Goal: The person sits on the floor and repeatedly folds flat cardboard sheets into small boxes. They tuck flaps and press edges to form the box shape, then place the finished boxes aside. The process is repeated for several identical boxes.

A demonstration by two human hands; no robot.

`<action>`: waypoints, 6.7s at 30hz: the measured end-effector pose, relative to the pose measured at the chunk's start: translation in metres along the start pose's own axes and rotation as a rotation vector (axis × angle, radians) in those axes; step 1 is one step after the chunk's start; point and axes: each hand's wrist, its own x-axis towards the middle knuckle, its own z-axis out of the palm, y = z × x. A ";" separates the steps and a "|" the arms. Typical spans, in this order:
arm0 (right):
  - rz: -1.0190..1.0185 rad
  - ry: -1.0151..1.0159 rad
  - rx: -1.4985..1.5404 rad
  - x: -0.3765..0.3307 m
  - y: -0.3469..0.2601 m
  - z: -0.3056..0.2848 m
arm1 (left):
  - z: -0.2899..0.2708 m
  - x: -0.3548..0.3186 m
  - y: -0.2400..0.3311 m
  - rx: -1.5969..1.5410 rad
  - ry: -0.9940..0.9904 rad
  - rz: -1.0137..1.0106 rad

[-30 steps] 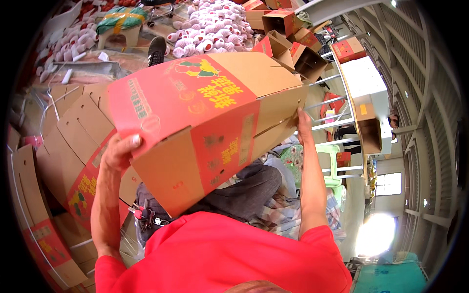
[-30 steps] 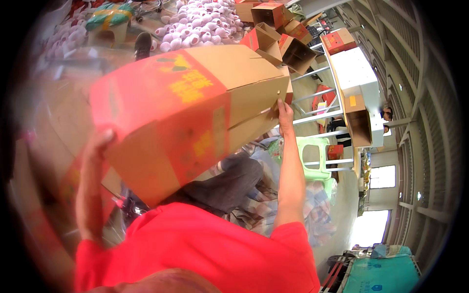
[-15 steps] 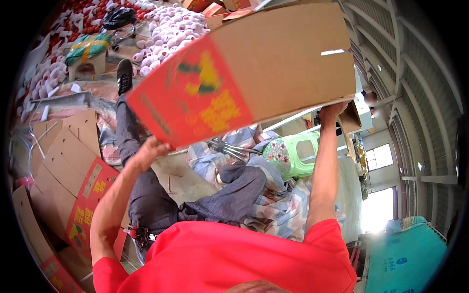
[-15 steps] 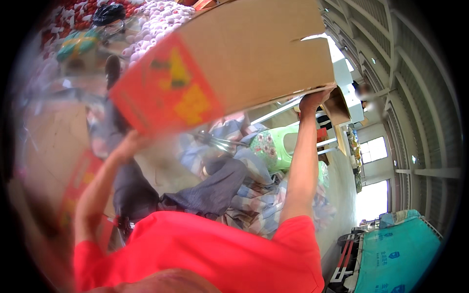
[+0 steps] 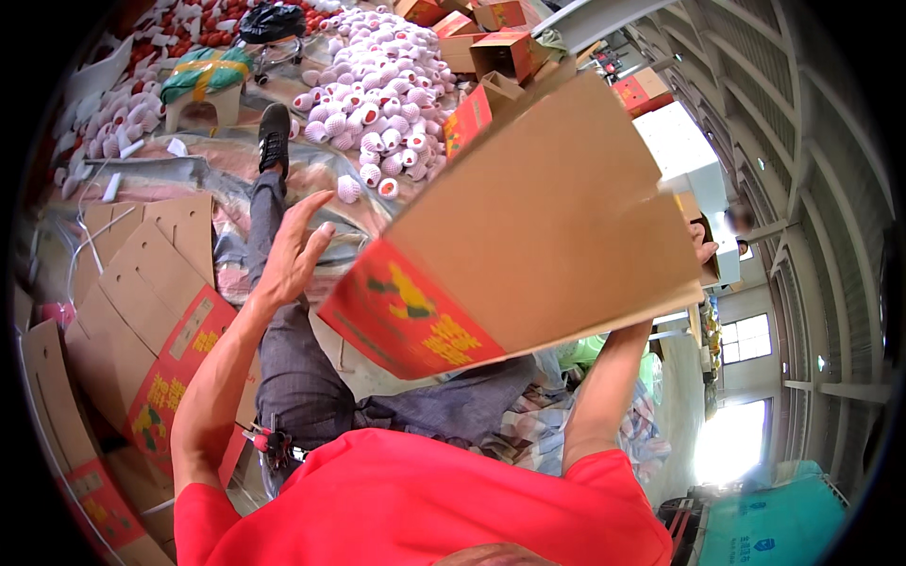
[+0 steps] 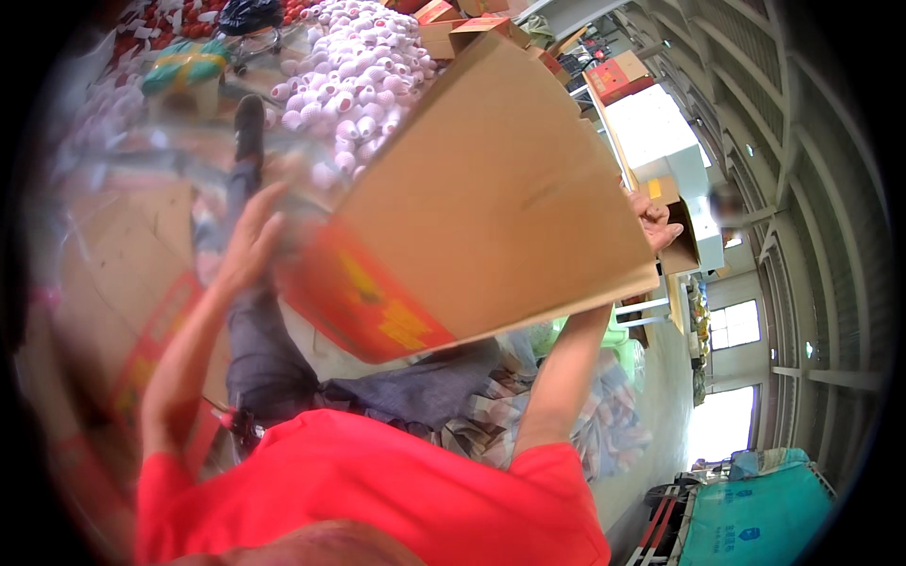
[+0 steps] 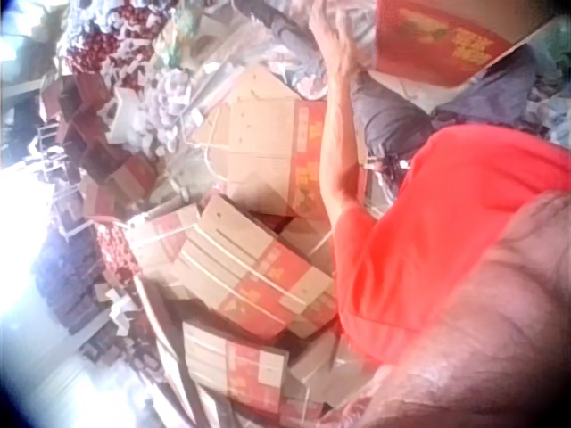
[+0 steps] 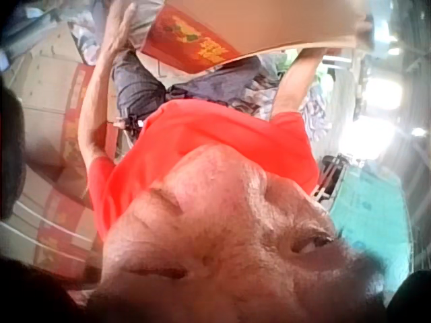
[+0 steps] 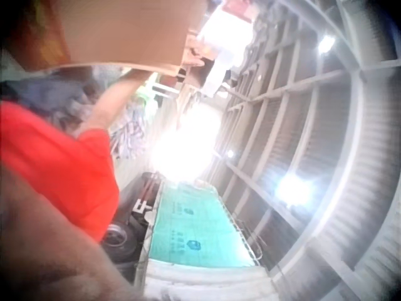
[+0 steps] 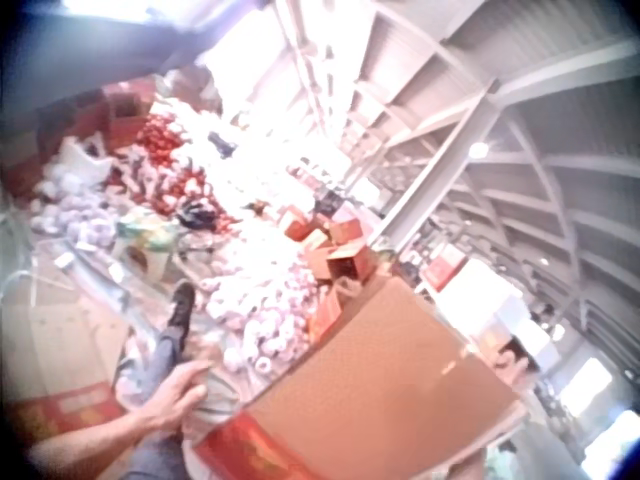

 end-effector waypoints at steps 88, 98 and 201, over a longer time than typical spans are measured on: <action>0.118 -0.881 -0.436 -0.164 0.044 0.093 | 0.056 0.043 0.132 -0.267 -0.435 0.879; 0.358 -0.613 -0.320 -0.177 0.101 0.063 | 0.172 0.030 0.083 -0.335 -0.590 0.611; 1.217 -0.188 -0.510 -0.266 0.073 -0.069 | 0.213 -0.078 0.023 0.246 -0.509 -0.030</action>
